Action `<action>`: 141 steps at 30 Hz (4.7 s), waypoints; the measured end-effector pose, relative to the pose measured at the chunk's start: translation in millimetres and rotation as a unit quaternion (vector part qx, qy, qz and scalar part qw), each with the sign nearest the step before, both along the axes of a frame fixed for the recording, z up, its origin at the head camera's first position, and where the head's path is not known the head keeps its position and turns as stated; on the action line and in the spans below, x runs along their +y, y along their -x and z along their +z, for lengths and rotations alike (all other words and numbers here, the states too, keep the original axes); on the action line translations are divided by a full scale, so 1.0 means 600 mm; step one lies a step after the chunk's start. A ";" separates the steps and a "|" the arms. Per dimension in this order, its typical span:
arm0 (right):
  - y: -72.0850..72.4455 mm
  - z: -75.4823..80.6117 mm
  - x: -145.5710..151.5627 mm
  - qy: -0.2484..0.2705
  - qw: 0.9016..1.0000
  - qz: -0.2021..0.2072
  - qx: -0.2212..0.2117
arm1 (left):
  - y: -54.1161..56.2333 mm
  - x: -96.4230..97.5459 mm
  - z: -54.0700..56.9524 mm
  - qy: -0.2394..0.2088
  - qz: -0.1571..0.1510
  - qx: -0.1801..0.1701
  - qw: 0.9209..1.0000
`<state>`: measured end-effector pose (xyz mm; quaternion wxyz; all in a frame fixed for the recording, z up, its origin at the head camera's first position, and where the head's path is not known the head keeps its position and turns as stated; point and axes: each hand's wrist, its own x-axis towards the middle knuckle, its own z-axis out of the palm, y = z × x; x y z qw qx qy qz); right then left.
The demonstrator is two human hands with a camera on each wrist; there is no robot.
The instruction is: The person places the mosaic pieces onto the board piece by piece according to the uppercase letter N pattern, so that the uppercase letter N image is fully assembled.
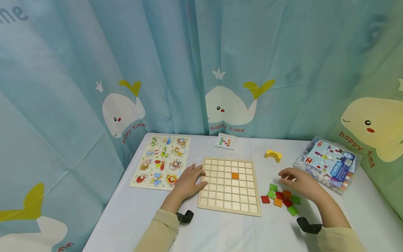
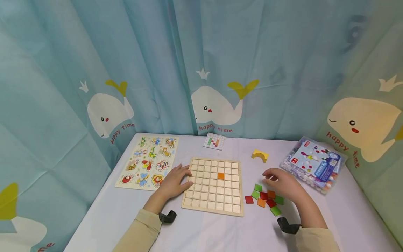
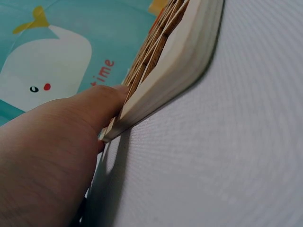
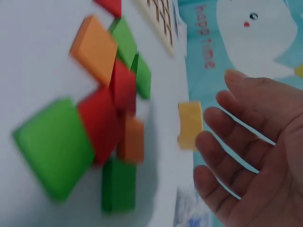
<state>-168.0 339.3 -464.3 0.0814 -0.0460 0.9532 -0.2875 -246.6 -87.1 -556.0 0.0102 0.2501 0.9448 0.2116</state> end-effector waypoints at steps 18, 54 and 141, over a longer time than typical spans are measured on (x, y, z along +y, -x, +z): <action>-0.045 -0.069 0.063 0.012 0.999 -0.012 -0.033 | 0.000 0.000 0.001 -0.002 -0.003 -0.006 1.000; -0.040 -0.080 0.055 0.001 1.000 -0.013 -0.001 | 0.011 -0.001 -0.001 -0.003 -0.010 0.006 1.000; 0.050 -0.040 -0.169 0.043 0.995 0.064 0.055 | 0.004 0.000 -0.001 -0.006 -0.007 0.010 1.000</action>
